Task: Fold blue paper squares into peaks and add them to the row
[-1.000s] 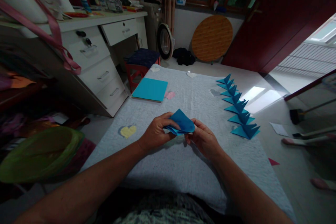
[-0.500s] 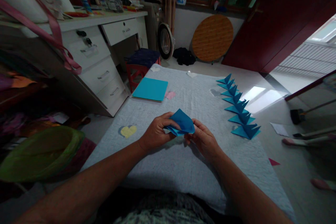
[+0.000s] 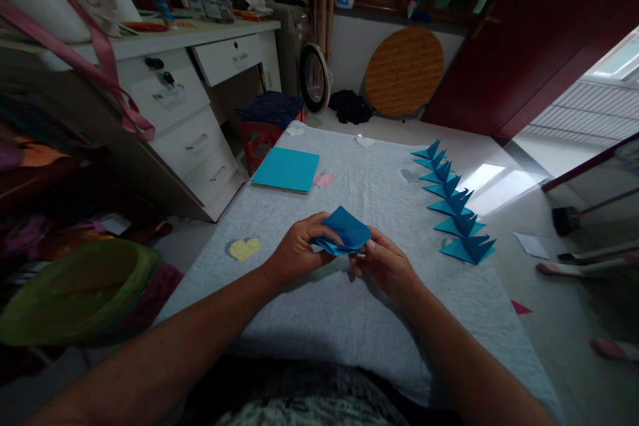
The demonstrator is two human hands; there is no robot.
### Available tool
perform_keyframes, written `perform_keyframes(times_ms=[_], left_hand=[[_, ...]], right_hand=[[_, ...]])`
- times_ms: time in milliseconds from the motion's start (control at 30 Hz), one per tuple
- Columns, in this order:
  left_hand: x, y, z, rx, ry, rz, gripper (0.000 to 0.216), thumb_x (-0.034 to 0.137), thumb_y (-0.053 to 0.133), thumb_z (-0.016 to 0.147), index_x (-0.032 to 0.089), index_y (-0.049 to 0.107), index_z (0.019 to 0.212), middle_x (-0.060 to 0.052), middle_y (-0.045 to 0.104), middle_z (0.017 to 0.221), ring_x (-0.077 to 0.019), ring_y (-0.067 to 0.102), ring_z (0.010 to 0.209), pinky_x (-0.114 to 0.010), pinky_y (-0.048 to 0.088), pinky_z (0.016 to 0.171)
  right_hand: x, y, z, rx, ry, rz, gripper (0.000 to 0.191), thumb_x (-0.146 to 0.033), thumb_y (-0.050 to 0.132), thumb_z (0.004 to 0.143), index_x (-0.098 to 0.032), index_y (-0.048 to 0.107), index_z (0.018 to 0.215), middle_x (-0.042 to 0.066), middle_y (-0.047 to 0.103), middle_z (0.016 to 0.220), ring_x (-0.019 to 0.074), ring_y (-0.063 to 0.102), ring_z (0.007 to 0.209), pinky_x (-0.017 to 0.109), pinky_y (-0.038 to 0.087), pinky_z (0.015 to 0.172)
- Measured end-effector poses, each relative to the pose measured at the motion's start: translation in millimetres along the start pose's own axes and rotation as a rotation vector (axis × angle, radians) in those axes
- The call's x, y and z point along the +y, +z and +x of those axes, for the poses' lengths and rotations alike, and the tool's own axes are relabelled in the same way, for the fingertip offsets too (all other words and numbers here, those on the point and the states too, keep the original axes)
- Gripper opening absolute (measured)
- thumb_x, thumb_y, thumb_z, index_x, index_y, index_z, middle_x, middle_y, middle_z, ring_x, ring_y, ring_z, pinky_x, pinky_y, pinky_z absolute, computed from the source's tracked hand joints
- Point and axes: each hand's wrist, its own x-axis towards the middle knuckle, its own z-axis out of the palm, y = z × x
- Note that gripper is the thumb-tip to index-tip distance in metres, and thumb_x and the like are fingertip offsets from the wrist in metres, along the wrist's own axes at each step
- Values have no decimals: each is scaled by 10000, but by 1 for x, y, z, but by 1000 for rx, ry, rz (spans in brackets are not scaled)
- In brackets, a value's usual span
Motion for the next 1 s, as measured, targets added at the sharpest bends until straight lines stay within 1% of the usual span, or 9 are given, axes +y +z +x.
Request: perform_keyframes(times_ms=[67,233,400,633,800,1000], left_hand=[[-1,0,0,7,-1,-2,68,205,787,784,184,729,815,-45,697,971,-149,667,858,-278,528,788],[-2,1,0,15,2,-16,69,183,785,782,183,727,819,-41,694,966,-146,668,866,-272,524,789],[-2,1,-1,-2,-11,-5,61,184,778,787,185,729,823,-47,690,989,-149,666,869,-276,527,781],[-1,-1,0,-22,-10,-5,77,155,777,772,181,723,820,-33,676,936,-137,657,830,-255,512,744],[0,0,0,-40,-9,8,54,179,765,786,182,729,826,-43,678,950,-140,657,840,-259,518,764],[5,2,0,-74,-36,2,86,223,793,762,182,727,799,-60,677,999,-159,660,868,-279,530,779]], right_hand=[[0,-1,0,-2,1,22,306,-472,751,780,-213,653,911,2,562,768,136,573,667,229,486,507],[-1,-1,1,-32,15,22,316,-495,736,803,-210,657,913,-3,567,744,124,560,631,230,494,516],[-1,-1,2,-37,12,21,337,-506,740,799,-202,654,917,2,580,766,119,564,629,221,482,506],[1,-4,2,-40,43,15,334,-505,734,812,-208,635,927,-6,595,736,111,552,590,227,497,510],[3,-3,2,-2,27,-2,326,-487,748,804,-207,640,933,-17,585,733,99,543,573,207,488,488],[0,-1,0,-1,73,-43,361,-481,770,778,-210,647,982,-4,610,780,101,550,595,202,483,490]])
